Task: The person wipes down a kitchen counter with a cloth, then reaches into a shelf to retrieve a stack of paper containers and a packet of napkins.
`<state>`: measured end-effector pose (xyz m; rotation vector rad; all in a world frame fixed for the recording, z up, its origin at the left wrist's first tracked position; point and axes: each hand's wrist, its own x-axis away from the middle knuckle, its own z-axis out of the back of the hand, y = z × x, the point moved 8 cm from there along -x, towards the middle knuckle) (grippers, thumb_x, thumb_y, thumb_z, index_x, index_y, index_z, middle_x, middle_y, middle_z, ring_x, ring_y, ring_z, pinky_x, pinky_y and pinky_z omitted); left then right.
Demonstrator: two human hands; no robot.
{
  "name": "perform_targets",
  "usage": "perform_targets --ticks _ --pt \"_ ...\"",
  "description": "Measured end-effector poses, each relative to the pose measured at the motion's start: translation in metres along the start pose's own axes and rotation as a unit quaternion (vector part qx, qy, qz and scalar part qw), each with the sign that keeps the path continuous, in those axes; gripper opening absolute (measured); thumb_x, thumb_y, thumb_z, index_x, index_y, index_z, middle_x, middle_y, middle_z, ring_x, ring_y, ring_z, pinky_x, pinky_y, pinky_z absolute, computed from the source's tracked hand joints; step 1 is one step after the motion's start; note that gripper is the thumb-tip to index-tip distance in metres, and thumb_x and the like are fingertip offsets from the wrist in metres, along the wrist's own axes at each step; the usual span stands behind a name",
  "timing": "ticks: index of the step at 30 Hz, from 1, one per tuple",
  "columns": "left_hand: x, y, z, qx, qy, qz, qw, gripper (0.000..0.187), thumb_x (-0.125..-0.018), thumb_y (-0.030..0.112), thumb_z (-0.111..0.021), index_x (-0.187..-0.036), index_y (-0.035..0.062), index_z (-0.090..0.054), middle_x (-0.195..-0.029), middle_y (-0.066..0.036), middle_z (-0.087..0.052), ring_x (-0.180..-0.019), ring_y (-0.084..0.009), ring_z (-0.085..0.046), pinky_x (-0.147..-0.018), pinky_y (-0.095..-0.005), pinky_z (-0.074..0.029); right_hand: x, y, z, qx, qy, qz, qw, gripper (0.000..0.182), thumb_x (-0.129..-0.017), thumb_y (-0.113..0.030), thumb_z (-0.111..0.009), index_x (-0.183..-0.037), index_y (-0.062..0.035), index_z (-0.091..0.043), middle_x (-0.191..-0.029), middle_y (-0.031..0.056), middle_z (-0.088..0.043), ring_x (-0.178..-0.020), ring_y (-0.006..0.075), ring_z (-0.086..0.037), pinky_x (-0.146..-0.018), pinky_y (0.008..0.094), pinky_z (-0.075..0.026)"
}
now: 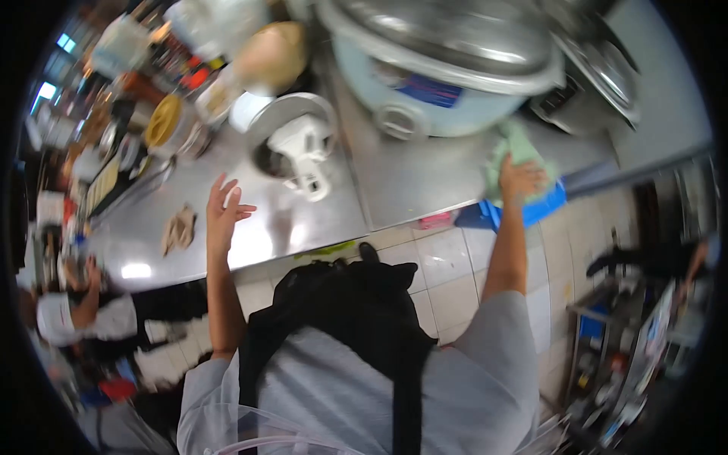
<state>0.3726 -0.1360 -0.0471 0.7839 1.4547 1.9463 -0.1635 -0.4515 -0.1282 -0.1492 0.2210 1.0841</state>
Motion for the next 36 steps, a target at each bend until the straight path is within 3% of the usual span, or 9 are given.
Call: perform_targets --ticks 5,9,13,19,21,24,26,28,36 --pt "0.095 -0.075 0.088 0.095 0.137 0.111 0.98 0.047 -0.089 0.025 -0.053 -0.127 -0.0003 -0.039 -0.114 -0.015 -0.053 -0.076 -0.0182 -0.064 -0.063 -0.025 -0.05 0.177 -0.108 0.007 -0.178 0.066 0.458 0.868 0.075 -0.084 -0.041 -0.049 -0.136 0.006 -0.022 -0.142 0.0249 -0.021 -0.133 0.0368 -0.018 -0.104 0.0537 -0.016" --pt "0.15 -0.103 0.115 0.104 0.214 0.162 0.958 0.041 -0.088 0.022 -0.054 -0.122 0.0005 -0.044 -0.109 -0.013 -0.056 -0.077 -0.0164 -0.063 -0.064 -0.025 -0.05 0.355 -0.176 0.076 -0.213 -0.203 0.653 0.698 0.073 -0.083 -0.036 -0.049 -0.133 0.0109 -0.022 -0.141 0.025 -0.021 -0.133 0.0374 -0.017 -0.106 0.0533 -0.01" --pt "0.163 -0.083 0.114 0.134 0.213 0.117 0.961 0.036 -0.088 0.018 -0.054 -0.119 0.0008 -0.047 -0.109 -0.011 -0.056 -0.081 -0.0169 -0.062 -0.069 -0.0264 -0.051 0.445 -0.227 0.115 -0.283 -0.225 0.769 0.528 0.071 -0.084 -0.035 -0.048 -0.133 0.0106 -0.024 -0.141 0.0245 -0.022 -0.133 0.0363 -0.018 -0.106 0.051 -0.011" --pt "0.186 -0.059 0.149 0.198 0.207 0.057 0.956 0.035 -0.089 0.017 -0.054 -0.118 0.0008 -0.047 -0.111 -0.012 -0.056 -0.085 -0.0185 -0.061 -0.074 -0.0293 -0.05 0.503 -0.341 0.121 -0.326 -0.156 0.758 0.543 0.05 -0.09 -0.026 -0.04 -0.128 0.0067 -0.037 -0.136 0.0231 -0.033 -0.131 0.0296 -0.025 -0.108 0.0423 -0.017" --pt "0.202 -0.076 0.176 0.212 0.228 0.061 0.948 0.034 -0.088 0.016 -0.054 -0.119 0.0006 -0.047 -0.112 -0.012 -0.056 -0.085 -0.0185 -0.061 -0.075 -0.0297 -0.05 0.522 -0.378 0.096 -0.343 -0.502 0.585 0.537 0.046 -0.092 -0.024 -0.037 -0.127 0.0052 -0.039 -0.135 0.023 -0.034 -0.13 0.0304 -0.027 -0.107 0.0376 -0.019" --pt "0.233 -0.105 0.218 0.217 0.26 0.09 0.936 0.037 -0.089 0.016 -0.054 -0.121 0.0005 -0.046 -0.111 -0.012 -0.056 -0.086 -0.0185 -0.061 -0.075 -0.0295 -0.05 0.579 -0.414 0.11 -0.499 -0.639 0.396 0.432 0.044 -0.093 -0.023 -0.035 -0.124 0.0055 -0.043 -0.135 0.0231 -0.034 -0.126 0.0332 -0.031 -0.106 0.0316 -0.023" --pt "0.253 -0.121 0.247 0.22 0.276 0.091 0.931 0.038 -0.088 0.017 -0.055 -0.121 0.0004 -0.046 -0.111 -0.013 -0.056 -0.086 -0.0187 -0.061 -0.075 -0.0294 -0.05 0.643 -0.426 0.165 -0.53 -0.376 0.635 0.419 0.05 -0.089 -0.031 -0.042 -0.133 -0.0067 -0.038 -0.14 0.0177 -0.029 -0.132 0.035 -0.021 -0.107 0.0434 -0.016" --pt "0.282 -0.139 0.273 0.227 0.29 0.099 0.925 0.039 -0.088 0.017 -0.055 -0.121 0.0003 -0.045 -0.111 -0.013 -0.056 -0.086 -0.0188 -0.061 -0.075 -0.0294 -0.05 0.704 -0.428 0.184 -0.294 -0.189 0.769 0.535 0.055 -0.085 -0.038 -0.047 -0.136 -0.0201 -0.035 -0.143 0.0139 -0.027 -0.134 0.0356 -0.016 -0.107 0.0503 -0.011" --pt "0.39 -0.215 0.381 0.266 0.463 0.176 0.827 0.036 -0.087 0.018 -0.057 -0.117 0.0 -0.048 -0.106 -0.012 -0.057 -0.083 -0.0185 -0.061 -0.071 -0.0285 -0.051 0.815 -0.53 0.202 -0.289 -0.176 0.769 0.543 0.057 -0.08 -0.043 -0.053 -0.133 -0.0243 -0.04 -0.143 0.0117 -0.028 -0.133 0.036 -0.017 -0.106 0.0511 -0.013"
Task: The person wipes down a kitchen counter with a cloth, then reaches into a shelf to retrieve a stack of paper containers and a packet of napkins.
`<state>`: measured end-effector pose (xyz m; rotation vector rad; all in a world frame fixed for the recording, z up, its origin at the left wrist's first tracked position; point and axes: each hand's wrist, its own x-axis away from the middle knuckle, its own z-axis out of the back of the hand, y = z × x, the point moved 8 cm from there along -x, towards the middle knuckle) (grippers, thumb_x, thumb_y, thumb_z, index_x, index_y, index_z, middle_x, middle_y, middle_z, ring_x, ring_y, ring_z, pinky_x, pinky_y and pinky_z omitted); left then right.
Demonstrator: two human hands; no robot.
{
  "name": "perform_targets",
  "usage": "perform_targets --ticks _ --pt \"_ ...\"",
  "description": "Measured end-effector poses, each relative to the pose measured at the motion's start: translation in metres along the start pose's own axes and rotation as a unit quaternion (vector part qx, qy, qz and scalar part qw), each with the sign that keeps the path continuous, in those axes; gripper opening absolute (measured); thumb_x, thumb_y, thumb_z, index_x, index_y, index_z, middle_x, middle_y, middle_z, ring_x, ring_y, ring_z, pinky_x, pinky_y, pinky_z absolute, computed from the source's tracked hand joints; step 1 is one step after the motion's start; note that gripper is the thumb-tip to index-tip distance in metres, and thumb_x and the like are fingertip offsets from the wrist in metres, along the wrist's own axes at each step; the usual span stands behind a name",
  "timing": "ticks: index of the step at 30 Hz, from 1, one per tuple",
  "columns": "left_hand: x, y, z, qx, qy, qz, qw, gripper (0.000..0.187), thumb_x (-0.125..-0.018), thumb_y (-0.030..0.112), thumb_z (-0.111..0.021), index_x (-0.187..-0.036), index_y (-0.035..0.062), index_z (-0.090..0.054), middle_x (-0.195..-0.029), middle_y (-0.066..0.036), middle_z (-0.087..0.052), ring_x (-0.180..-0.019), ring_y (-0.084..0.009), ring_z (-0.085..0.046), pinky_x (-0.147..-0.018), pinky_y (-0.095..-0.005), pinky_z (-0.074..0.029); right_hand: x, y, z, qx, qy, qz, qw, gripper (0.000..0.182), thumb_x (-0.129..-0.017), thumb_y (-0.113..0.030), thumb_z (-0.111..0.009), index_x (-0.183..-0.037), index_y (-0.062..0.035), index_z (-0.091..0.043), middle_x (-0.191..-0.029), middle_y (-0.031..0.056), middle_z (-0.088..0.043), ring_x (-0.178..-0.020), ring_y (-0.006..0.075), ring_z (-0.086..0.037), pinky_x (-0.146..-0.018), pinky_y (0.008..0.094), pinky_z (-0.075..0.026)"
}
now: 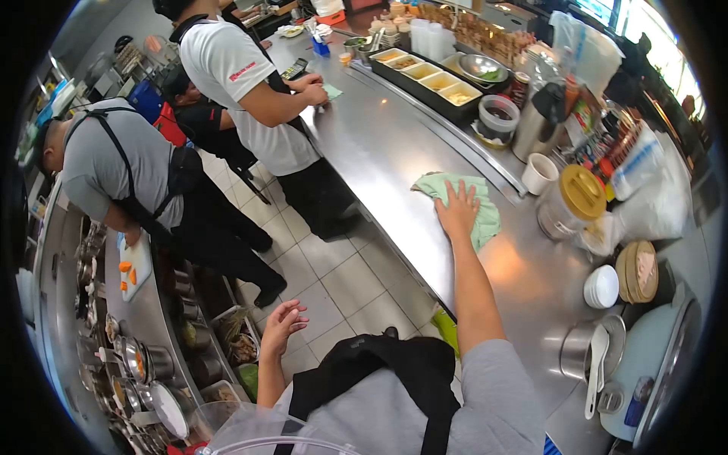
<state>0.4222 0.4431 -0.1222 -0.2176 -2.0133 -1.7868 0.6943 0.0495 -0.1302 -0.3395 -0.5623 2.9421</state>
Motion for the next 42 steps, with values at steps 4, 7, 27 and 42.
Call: perform_targets --ticks 4,7,27,42 --pt "-0.04 0.02 0.009 0.034 0.015 0.006 0.999 0.029 -0.086 0.017 -0.059 -0.109 0.0006 -0.052 -0.099 -0.011 -0.06 -0.08 -0.0168 -0.061 -0.07 -0.0273 -0.051 -0.02 -0.019 -0.014 0.0 0.009 -0.004 1.0 0.053 -0.08 -0.039 -0.054 -0.13 -0.0236 -0.043 -0.142 0.0109 -0.03 -0.132 0.0356 -0.019 -0.106 0.0512 -0.014" --pt "-0.09 0.019 -0.008 0.057 -0.021 0.007 0.998 0.015 -0.085 0.017 -0.061 -0.089 0.0032 -0.057 -0.084 -0.006 -0.06 -0.078 -0.0147 -0.06 -0.07 -0.0264 -0.05 -0.038 -0.025 -0.019 -0.007 0.001 0.011 1.0 0.051 -0.081 -0.037 -0.054 -0.129 -0.0222 -0.044 -0.141 0.0107 -0.031 -0.132 0.0355 -0.019 -0.106 0.0513 -0.014" --pt "-0.399 0.159 -0.088 0.054 -0.003 -0.017 0.998 0.01 -0.083 0.013 -0.06 -0.09 0.0054 -0.059 -0.073 0.001 -0.055 -0.065 -0.0082 -0.052 -0.064 -0.0225 -0.047 -0.135 -0.073 -0.046 -0.028 -0.015 0.022 0.999 0.054 -0.075 -0.03 -0.06 -0.126 -0.0186 -0.046 -0.14 0.0099 -0.031 -0.132 0.034 -0.02 -0.105 0.0507 -0.015" --pt "-0.607 0.243 -0.089 0.722 -0.271 0.057 0.634 0.014 -0.08 0.016 -0.049 -0.085 0.0027 -0.051 -0.069 -0.003 -0.04 -0.055 -0.0132 -0.033 -0.053 -0.0242 -0.032 -0.136 -0.071 -0.044 -0.008 0.004 -0.031 0.999 0.057 -0.07 -0.032 -0.062 -0.124 -0.0226 -0.049 -0.138 0.0063 -0.036 -0.13 0.03 -0.025 -0.105 0.0471 -0.017"
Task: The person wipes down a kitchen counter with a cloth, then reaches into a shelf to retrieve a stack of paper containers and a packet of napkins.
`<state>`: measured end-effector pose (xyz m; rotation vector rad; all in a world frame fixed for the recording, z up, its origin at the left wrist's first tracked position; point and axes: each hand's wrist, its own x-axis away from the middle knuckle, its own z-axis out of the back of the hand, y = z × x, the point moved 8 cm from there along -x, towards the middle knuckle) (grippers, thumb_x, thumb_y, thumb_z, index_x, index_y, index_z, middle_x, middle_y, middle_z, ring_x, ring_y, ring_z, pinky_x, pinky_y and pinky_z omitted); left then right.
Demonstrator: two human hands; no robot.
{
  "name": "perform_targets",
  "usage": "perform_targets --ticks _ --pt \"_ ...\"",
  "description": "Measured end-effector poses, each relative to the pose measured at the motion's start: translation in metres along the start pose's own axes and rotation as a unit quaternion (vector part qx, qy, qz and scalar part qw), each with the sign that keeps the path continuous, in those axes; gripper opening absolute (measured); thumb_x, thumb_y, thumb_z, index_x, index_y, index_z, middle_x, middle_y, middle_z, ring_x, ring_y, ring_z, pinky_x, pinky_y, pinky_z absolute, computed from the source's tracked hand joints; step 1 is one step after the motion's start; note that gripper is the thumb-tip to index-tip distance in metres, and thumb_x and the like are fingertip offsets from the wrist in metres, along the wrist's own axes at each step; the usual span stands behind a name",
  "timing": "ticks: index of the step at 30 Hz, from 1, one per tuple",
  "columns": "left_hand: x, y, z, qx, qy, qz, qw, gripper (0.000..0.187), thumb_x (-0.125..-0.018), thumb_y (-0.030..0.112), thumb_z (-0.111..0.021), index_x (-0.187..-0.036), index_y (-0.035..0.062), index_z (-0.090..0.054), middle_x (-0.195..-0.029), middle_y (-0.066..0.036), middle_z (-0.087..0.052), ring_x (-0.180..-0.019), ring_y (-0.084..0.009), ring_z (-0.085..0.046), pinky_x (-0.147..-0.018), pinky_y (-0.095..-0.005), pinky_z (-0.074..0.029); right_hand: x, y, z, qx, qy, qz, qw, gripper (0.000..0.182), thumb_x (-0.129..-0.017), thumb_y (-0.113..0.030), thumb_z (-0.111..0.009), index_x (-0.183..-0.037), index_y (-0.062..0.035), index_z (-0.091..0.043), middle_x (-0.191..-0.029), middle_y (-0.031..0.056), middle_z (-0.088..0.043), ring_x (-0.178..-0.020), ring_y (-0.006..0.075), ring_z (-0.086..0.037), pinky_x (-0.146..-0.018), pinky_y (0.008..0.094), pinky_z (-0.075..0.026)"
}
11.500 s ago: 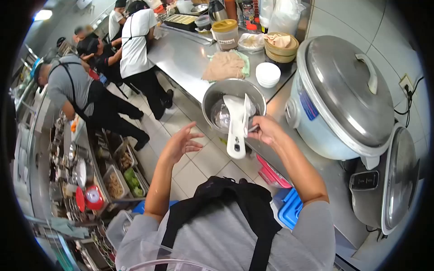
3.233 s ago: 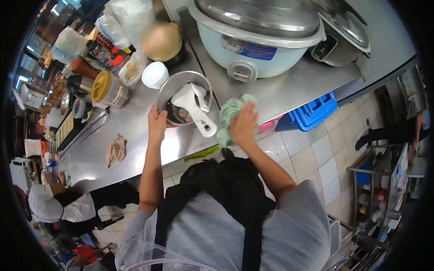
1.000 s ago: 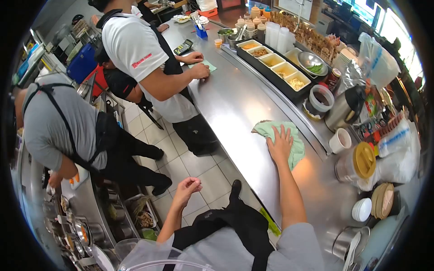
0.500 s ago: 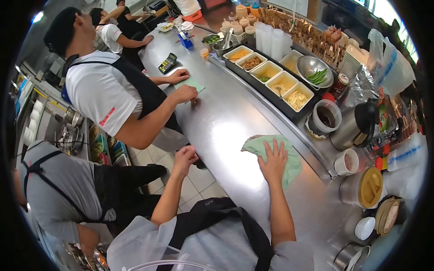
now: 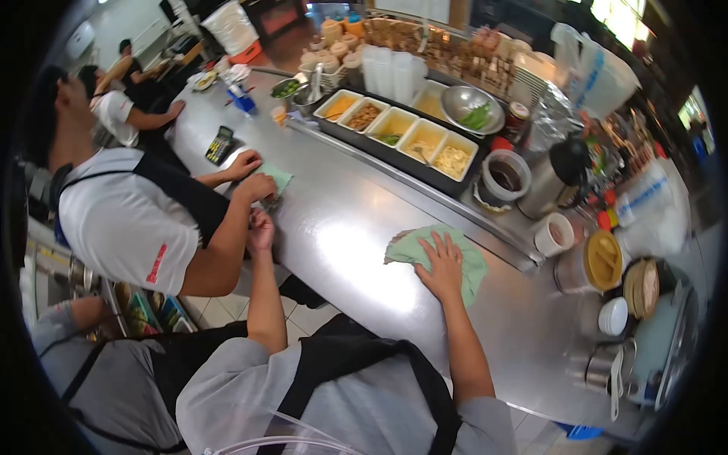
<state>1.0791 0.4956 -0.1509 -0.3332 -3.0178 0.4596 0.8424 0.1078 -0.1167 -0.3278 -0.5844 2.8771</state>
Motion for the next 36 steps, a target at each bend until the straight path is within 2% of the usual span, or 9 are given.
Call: perform_targets --ticks 7,11,18,23,25,28,30,31,36 --pt "-0.034 -0.013 -0.03 -0.097 -0.165 0.182 0.965 0.011 -0.085 0.013 -0.045 -0.09 0.0044 -0.048 -0.074 -0.002 -0.042 -0.064 -0.0134 -0.038 -0.063 -0.0276 -0.035 -0.002 0.002 -0.003 -0.006 0.005 0.006 1.0 0.056 -0.072 -0.034 -0.061 -0.125 -0.0246 -0.048 -0.138 0.0058 -0.037 -0.129 0.0303 -0.027 -0.104 0.0476 -0.02" --pt "0.005 -0.076 0.029 -0.32 0.032 0.262 0.91 0.017 -0.087 0.017 -0.048 -0.096 0.0027 -0.052 -0.084 -0.005 -0.051 -0.07 -0.0146 -0.046 -0.065 -0.0285 -0.041 0.004 0.0 -0.005 0.004 0.035 -0.031 0.999 0.055 -0.077 -0.034 -0.058 -0.129 -0.0245 -0.045 -0.138 0.0066 -0.036 -0.13 0.0308 -0.028 -0.103 0.0496 -0.021" --pt "0.083 -0.324 0.049 0.05 -0.071 0.54 0.837 0.038 -0.085 0.04 -0.052 -0.102 0.0071 -0.045 -0.085 -0.004 -0.044 -0.072 -0.0126 -0.048 -0.065 -0.0284 -0.045 0.045 0.012 -0.03 -0.32 0.141 -0.146 0.925 0.045 -0.093 -0.032 -0.034 -0.128 -0.0043 -0.042 -0.132 0.0146 -0.043 -0.127 0.0309 -0.033 -0.104 0.0454 -0.022" --pt "0.091 -0.367 0.147 -0.142 0.069 0.531 0.833 0.045 -0.086 0.039 -0.052 -0.101 -0.0037 -0.05 -0.103 -0.017 -0.05 -0.093 -0.0226 -0.049 -0.078 -0.0337 -0.045 0.093 0.077 -0.057 -0.802 0.267 -0.332 0.418 0.053 -0.09 -0.037 -0.038 -0.126 0.0019 -0.042 -0.128 0.0151 -0.047 -0.116 0.0277 -0.046 -0.101 0.038 -0.032" --pt "0.083 -0.362 0.153 -0.115 0.048 0.532 0.837 0.043 -0.086 0.037 -0.052 -0.1 -0.0038 -0.052 -0.108 -0.02 -0.05 -0.099 -0.0246 -0.049 -0.081 -0.0355 -0.045 0.103 0.075 -0.039 -0.842 0.261 -0.269 0.389 0.055 -0.09 -0.039 -0.039 -0.127 0.0 -0.041 -0.128 0.0158 -0.047 -0.115 0.0292 -0.047 -0.1 0.0393 -0.033" --pt "0.083 -0.359 0.147 -0.493 -0.05 0.476 0.726 0.035 -0.083 0.029 -0.058 -0.101 -0.0007 -0.056 -0.114 -0.02 -0.048 -0.107 -0.029 -0.047 -0.085 -0.0397 -0.042 0.12 0.055 0.02 -0.929 0.255 -0.115 0.243 0.055 -0.09 -0.04 -0.037 -0.13 -0.0022 -0.039 -0.129 0.0173 -0.044 -0.115 0.0335 -0.045 -0.103 0.0436 -0.031" --pt "0.117 -0.365 0.063 -0.826 -0.487 0.053 0.28 0.033 -0.079 0.021 -0.062 -0.106 0.0033 -0.056 -0.111 -0.016 -0.052 -0.104 -0.0329 -0.048 -0.086 -0.0452 -0.041 0.152 0.074 0.029 -0.909 0.272 -0.093 0.301 0.056 -0.09 -0.043 -0.037 -0.131 -0.0046 -0.038 -0.131 0.0166 -0.042 -0.117 0.0348 -0.042 -0.103 0.0463 -0.03" --pt "0.121 -0.354 0.09 -0.843 -0.505 0.041 0.18 0.035 -0.075 0.02 -0.066 -0.106 0.0076 -0.058 -0.114 -0.012 -0.051 -0.104 -0.0334 -0.046 -0.085 -0.0453 -0.039 0.17 0.077 0.024 -0.912 0.269 -0.11 0.289 0.056 -0.09 -0.043 -0.037 -0.131 -0.0046 -0.038 -0.131 0.0166 -0.042 -0.117 0.0348 -0.042 -0.103 0.0463 -0.03" --pt "0.11 -0.351 0.073 -0.843 -0.46 0.132 0.246 0.032 -0.073 0.02 -0.067 -0.102 0.0068 -0.062 -0.11 -0.013 -0.054 -0.096 -0.0312 -0.052 -0.084 -0.0412 -0.04 0.167 0.06 0.054 -0.904 0.283 -0.088 0.307 0.062 -0.089 -0.051 -0.035 -0.132 -0.0068 -0.037 -0.136 0.014 -0.037 -0.121 0.0337 -0.038 -0.102 0.0462 -0.03"
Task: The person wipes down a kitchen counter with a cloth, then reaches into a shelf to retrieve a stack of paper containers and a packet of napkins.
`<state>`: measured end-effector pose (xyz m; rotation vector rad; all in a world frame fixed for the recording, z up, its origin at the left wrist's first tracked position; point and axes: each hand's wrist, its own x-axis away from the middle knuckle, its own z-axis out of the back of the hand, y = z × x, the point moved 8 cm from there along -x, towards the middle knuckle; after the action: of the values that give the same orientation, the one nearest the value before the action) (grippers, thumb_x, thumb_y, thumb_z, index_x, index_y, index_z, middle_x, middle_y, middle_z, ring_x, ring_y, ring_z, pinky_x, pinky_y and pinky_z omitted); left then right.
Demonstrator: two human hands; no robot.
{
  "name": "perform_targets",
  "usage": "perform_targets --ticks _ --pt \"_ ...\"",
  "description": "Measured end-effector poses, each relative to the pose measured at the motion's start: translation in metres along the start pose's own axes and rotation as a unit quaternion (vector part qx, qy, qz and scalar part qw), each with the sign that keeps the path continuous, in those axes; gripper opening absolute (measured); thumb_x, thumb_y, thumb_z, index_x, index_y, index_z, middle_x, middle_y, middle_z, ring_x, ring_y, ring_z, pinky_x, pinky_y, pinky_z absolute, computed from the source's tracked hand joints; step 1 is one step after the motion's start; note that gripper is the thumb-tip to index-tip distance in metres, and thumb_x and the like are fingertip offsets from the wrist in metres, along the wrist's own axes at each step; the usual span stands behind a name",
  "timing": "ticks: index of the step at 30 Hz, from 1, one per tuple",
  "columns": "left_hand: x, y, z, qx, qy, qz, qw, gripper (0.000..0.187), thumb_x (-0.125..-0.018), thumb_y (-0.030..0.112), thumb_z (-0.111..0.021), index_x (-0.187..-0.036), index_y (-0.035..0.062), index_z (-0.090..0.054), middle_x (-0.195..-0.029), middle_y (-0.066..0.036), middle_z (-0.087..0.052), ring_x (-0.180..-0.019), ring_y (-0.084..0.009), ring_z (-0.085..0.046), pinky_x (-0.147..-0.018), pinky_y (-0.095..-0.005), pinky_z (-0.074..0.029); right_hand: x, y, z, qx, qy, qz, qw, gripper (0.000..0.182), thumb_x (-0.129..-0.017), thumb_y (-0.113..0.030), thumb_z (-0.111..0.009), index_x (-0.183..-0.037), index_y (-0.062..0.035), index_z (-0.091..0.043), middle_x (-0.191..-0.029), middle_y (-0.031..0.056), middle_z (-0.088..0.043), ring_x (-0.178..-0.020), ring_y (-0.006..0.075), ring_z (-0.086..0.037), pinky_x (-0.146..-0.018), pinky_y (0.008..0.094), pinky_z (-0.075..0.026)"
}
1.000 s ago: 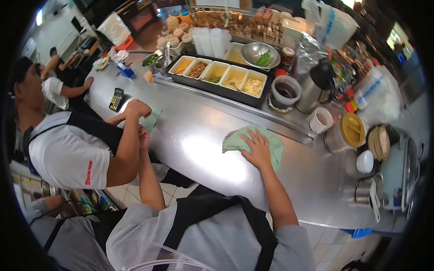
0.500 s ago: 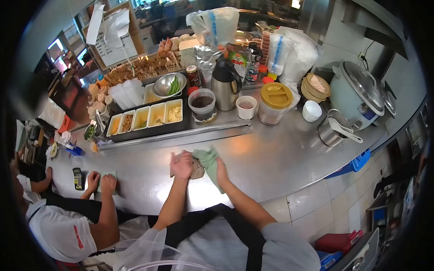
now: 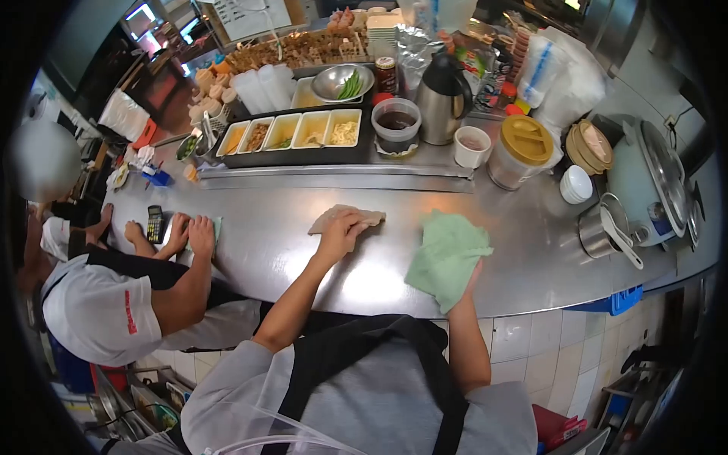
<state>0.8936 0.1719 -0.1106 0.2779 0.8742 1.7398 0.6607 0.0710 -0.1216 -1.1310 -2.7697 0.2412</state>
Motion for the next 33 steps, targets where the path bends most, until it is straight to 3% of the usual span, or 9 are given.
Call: perform_targets --ticks 4,9,11,14,20,22,25,27,33 --pt "-0.003 0.115 0.075 0.184 0.052 -0.092 0.977 0.036 -0.077 0.028 -0.066 -0.108 0.0096 -0.06 -0.115 -0.016 -0.053 -0.098 -0.0263 -0.055 -0.088 -0.0397 -0.042 -0.007 0.042 -0.006 -0.014 -0.026 -0.043 0.999 0.064 -0.087 -0.054 -0.035 -0.131 -0.0071 -0.038 -0.134 0.0131 -0.04 -0.12 0.0318 -0.039 -0.101 0.0445 -0.032" --pt "0.003 0.171 0.013 0.889 -0.307 -0.079 0.33 0.057 -0.082 0.043 -0.058 -0.117 -0.0003 -0.047 -0.116 -0.022 -0.05 -0.105 -0.0307 -0.052 -0.094 -0.0442 -0.039 -0.027 0.154 -0.018 -0.168 -0.213 -0.079 0.959 0.051 -0.092 -0.043 -0.033 -0.126 -0.006 -0.041 -0.127 0.012 -0.045 -0.114 0.0262 -0.045 -0.097 0.0403 -0.037" --pt "0.016 0.152 0.004 0.872 -0.276 -0.032 0.404 0.057 -0.083 0.044 -0.056 -0.115 -0.0026 -0.047 -0.115 -0.022 -0.05 -0.106 -0.0316 -0.052 -0.094 -0.0452 -0.039 -0.066 0.165 0.109 -0.155 -0.113 0.2 0.961 0.044 -0.094 -0.036 -0.032 -0.124 -0.0057 -0.042 -0.124 0.0121 -0.047 -0.111 0.0248 -0.047 -0.095 0.0389 -0.039" --pt "0.066 0.082 0.007 0.852 -0.27 -0.057 0.445 0.058 -0.083 0.046 -0.054 -0.116 -0.0018 -0.046 -0.116 -0.021 -0.05 -0.109 -0.0306 -0.051 -0.096 -0.0455 -0.038 0.003 0.121 -0.101 -0.046 -0.13 -0.182 0.974 0.051 -0.093 -0.043 -0.032 -0.121 -0.0033 -0.047 -0.112 0.0119 -0.056 -0.094 0.0233 -0.054 -0.086 0.0353 -0.045" --pt "0.095 0.058 0.037 0.844 -0.013 0.122 0.522 0.046 -0.089 0.04 -0.045 -0.124 0.011 -0.046 -0.124 -0.011 -0.048 -0.116 -0.0246 -0.044 -0.099 -0.0421 -0.035 -0.027 0.162 -0.145 0.26 -0.216 -0.16 0.927 0.042 -0.091 -0.034 -0.043 -0.119 -0.0033 -0.051 -0.104 0.0108 -0.059 -0.087 0.022 -0.057 -0.08 0.0329 -0.045" --pt "0.093 0.054 0.037 0.59 -0.009 0.056 0.805 0.042 -0.089 0.037 -0.045 -0.123 0.0121 -0.046 -0.125 -0.009 -0.047 -0.114 -0.0224 -0.045 -0.098 -0.0397 -0.035 -0.045 0.189 -0.179 0.314 -0.265 -0.158 0.898 0.037 -0.091 -0.03 -0.046 -0.119 -0.0067 -0.052 -0.102 0.0106 -0.059 -0.085 0.0211 -0.057 -0.079 0.0317 -0.045" --pt "0.096 0.039 0.027 0.475 0.03 0.086 0.875 0.043 -0.089 0.036 -0.044 -0.123 0.0113 -0.045 -0.122 -0.009 -0.048 -0.111 -0.0226 -0.046 -0.095 -0.04 -0.036 -0.043 0.22 -0.194 0.372 -0.31 -0.16 0.86 0.033 -0.09 -0.026 -0.05 -0.119 -0.0101 -0.053 -0.1 0.0105 -0.058 -0.083 0.0201 -0.056 -0.077 0.0306 -0.045" --pt "0.101 0.032 0.022 0.416 0.059 0.103 0.902 0.043 -0.089 0.036 -0.044 -0.124 0.0108 -0.045 -0.121 -0.009 -0.049 -0.108 -0.0228 -0.047 -0.094 -0.0402 -0.038 -0.026 0.254 -0.185 -0.334 -0.145 -0.442 0.82 0.032 -0.093 -0.026 -0.046 -0.122 -0.0139 -0.052 -0.103 0.0106 -0.056 -0.084 0.0197 -0.053 -0.077 0.0298 -0.046" --pt "0.114 0.038 0.083 -0.006 0.16 0.095 0.982 0.044 -0.09 0.036 -0.043 -0.125 0.0093 -0.044 -0.117 -0.01 -0.051 -0.101 -0.0232 -0.05 -0.089 -0.0408 -0.041 0.026 0.274 -0.126 -0.194 -0.119 -0.514 0.827 0.037 -0.095 -0.033 -0.04 -0.127 -0.0156 -0.046 -0.111 0.0109 -0.053 -0.096 0.0222 -0.051 -0.082 0.0348 -0.045"
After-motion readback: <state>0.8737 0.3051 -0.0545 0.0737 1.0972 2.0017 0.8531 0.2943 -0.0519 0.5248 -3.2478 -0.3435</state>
